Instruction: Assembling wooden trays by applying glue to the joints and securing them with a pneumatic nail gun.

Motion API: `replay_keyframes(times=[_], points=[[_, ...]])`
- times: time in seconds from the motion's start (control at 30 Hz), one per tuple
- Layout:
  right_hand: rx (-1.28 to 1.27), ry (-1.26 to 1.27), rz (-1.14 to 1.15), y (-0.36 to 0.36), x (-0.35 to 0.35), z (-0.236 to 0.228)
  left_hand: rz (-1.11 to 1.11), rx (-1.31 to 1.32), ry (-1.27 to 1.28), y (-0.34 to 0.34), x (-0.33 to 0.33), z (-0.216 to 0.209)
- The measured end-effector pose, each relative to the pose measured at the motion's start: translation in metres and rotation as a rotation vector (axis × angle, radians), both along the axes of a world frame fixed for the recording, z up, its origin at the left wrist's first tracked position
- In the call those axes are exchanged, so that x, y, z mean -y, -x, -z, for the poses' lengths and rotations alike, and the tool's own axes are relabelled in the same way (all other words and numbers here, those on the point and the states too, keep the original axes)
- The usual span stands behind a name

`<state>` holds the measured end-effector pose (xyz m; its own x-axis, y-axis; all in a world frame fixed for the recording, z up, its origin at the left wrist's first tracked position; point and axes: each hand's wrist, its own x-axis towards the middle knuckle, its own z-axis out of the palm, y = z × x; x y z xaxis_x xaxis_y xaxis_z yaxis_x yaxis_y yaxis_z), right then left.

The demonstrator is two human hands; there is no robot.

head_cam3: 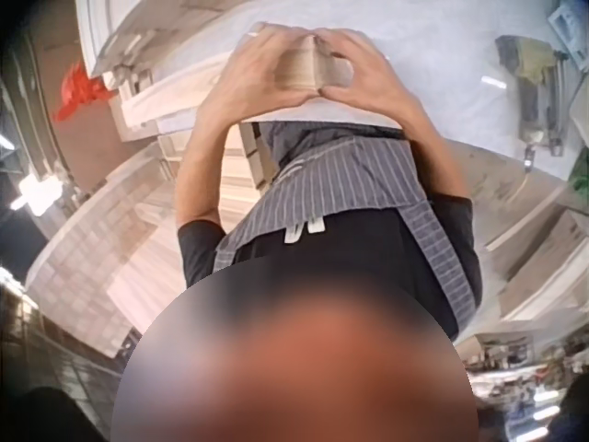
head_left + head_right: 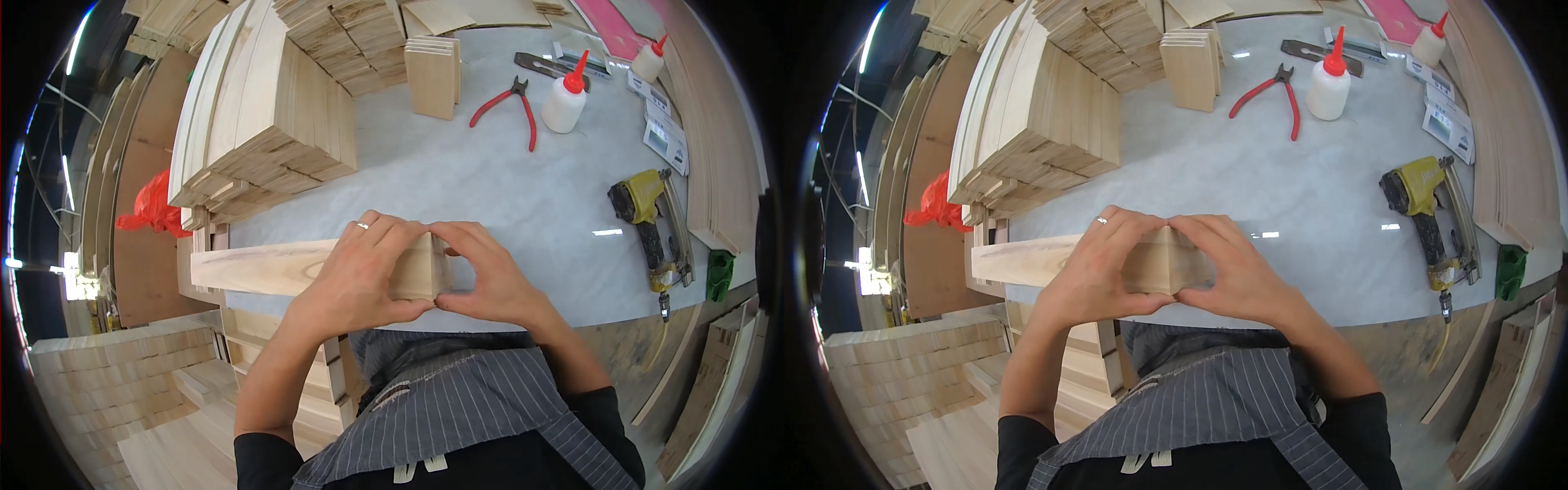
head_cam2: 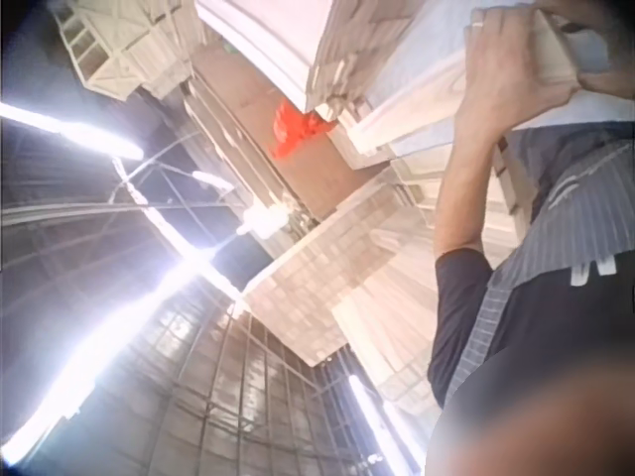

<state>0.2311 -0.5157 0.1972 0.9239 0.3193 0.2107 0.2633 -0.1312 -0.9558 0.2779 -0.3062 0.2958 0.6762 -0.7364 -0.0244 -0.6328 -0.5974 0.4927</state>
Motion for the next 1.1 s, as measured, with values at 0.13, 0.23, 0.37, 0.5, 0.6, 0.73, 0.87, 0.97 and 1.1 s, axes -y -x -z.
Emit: replay_keyframes(times=[0.13,0.23,0.37,0.5,0.6,0.73,0.87,0.97,1.1], points=[[0.0,-0.054,-0.005,0.001,-0.003,0.005,0.005,-0.042,-0.003,0.0,-0.002,0.001],[0.021,-0.05,0.0,0.001,-0.003,0.008,0.005,-0.049,-0.006,0.001,-0.002,0.002],[0.001,-0.068,0.003,0.001,-0.004,0.007,-0.02,-0.069,-0.007,0.002,-0.001,0.002],[0.024,-0.062,0.019,0.002,-0.004,0.009,-0.028,-0.033,0.009,0.002,0.0,0.003],[0.03,-0.062,0.019,0.002,-0.005,0.009,-0.029,-0.046,0.018,0.001,-0.001,0.003],[0.037,-0.063,0.026,0.003,-0.006,0.011,-0.031,-0.061,0.011,0.002,-0.001,0.003],[0.03,-0.047,0.024,0.003,-0.006,0.008,-0.035,-0.065,0.018,0.003,-0.001,0.003],[0.045,-0.049,0.031,0.003,-0.006,0.008,-0.031,-0.07,0.021,0.002,-0.001,0.005],[0.076,0.007,0.038,0.004,-0.006,0.006,-0.027,-0.063,0.015,0.002,-0.002,0.005]])
